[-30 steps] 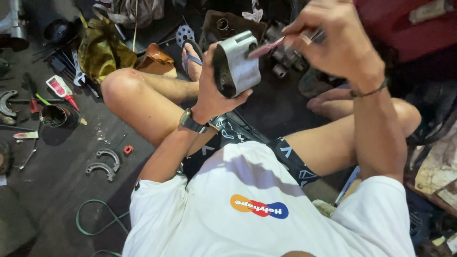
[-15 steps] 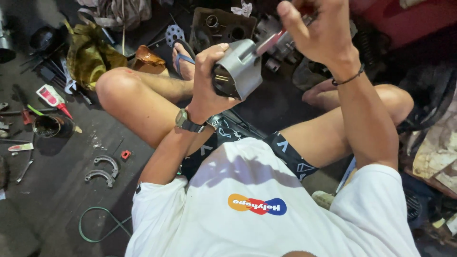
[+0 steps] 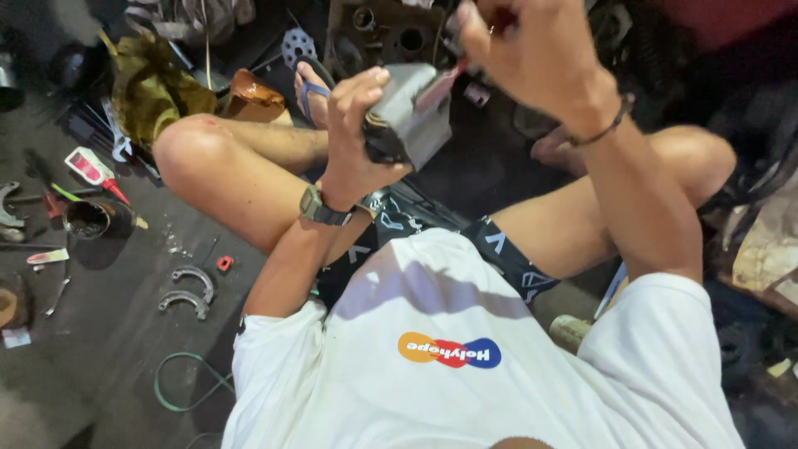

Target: A person cleans a metal engine casing using a small tool to remove dirt and debris from crevices.

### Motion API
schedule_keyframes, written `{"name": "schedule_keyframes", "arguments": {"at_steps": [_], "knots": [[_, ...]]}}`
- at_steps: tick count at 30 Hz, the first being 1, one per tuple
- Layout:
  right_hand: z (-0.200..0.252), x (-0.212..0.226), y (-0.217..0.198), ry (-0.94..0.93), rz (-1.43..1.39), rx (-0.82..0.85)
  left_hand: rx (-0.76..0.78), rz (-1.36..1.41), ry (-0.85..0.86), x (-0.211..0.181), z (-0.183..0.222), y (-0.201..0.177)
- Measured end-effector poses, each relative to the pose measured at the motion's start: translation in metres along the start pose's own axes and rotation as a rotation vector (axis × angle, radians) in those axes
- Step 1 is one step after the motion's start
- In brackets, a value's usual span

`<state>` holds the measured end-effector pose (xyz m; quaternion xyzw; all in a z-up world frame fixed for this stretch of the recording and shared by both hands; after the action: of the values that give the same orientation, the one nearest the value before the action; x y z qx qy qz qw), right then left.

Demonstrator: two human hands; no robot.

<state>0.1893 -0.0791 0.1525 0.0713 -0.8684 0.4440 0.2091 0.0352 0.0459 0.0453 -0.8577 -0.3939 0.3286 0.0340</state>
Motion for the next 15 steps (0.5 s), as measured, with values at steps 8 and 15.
{"name": "schedule_keyframes", "arguments": {"at_steps": [8, 15], "knots": [[-0.004, 0.005, -0.001, 0.02, 0.057, 0.031, 0.003, -0.137, -0.01, -0.003, -0.004, -0.002], [0.002, -0.005, -0.016, -0.043, 0.391, -0.073, 0.038, -0.172, -0.047, 0.005, -0.001, 0.0]]}}
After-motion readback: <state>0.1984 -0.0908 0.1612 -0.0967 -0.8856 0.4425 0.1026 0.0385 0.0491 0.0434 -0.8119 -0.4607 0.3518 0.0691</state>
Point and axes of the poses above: each hand's wrist, its own z-axis away from the middle knuckle, its own y-axis out of the palm, x = y × z, the point moved 9 cm from there along -z, towards the middle knuckle
